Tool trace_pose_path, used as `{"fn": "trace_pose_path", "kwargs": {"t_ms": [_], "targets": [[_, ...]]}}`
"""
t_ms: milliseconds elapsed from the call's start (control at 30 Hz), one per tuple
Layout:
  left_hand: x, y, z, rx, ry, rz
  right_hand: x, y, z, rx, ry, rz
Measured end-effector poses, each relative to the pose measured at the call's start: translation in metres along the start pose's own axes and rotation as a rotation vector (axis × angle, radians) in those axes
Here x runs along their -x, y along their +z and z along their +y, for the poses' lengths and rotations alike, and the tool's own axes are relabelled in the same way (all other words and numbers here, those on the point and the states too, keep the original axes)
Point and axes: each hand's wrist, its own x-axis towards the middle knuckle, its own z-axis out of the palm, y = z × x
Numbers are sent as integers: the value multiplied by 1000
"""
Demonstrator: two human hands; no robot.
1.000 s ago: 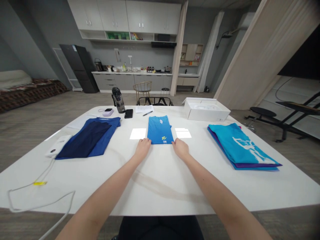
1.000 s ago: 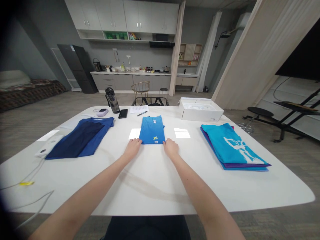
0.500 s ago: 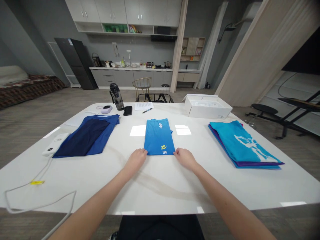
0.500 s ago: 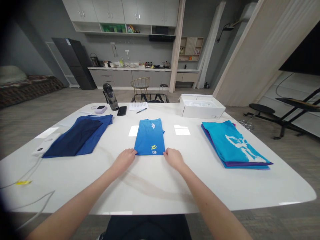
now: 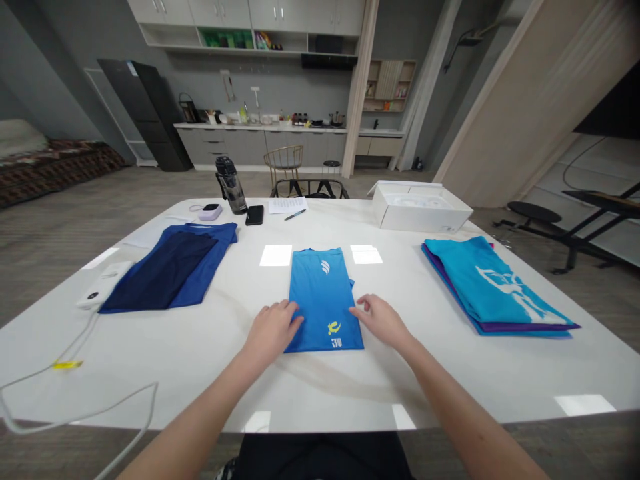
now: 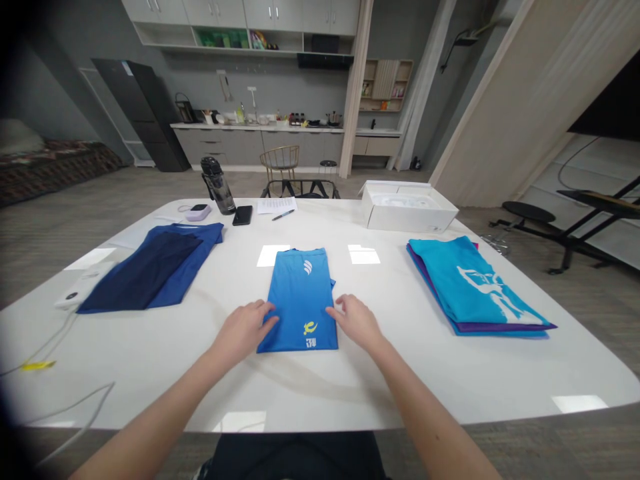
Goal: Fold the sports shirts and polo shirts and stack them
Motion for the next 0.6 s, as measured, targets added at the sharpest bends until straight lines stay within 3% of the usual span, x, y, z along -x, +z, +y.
{"fn": "trace_pose_path", "kwargs": {"t_ms": [67,133,233,333,433,600], "targets": [[-38,5,-9,54,-92,98,-35,5,2,7,-13,81],[-78,14,-18,130,-204,154,-72,8,0,6,13,68],[-130,26,-31,315,-343,186,-123,12,-6,-25,89,33],[-167,31,-42,373,-445,192,-160,14,-13,-54,149,5],[-196,32,-55,343,-488,151,-185,14,-17,-31,193,-8],[-238,36,-81,371,-397,-43,-219,12,-15,54,176,-52]]}}
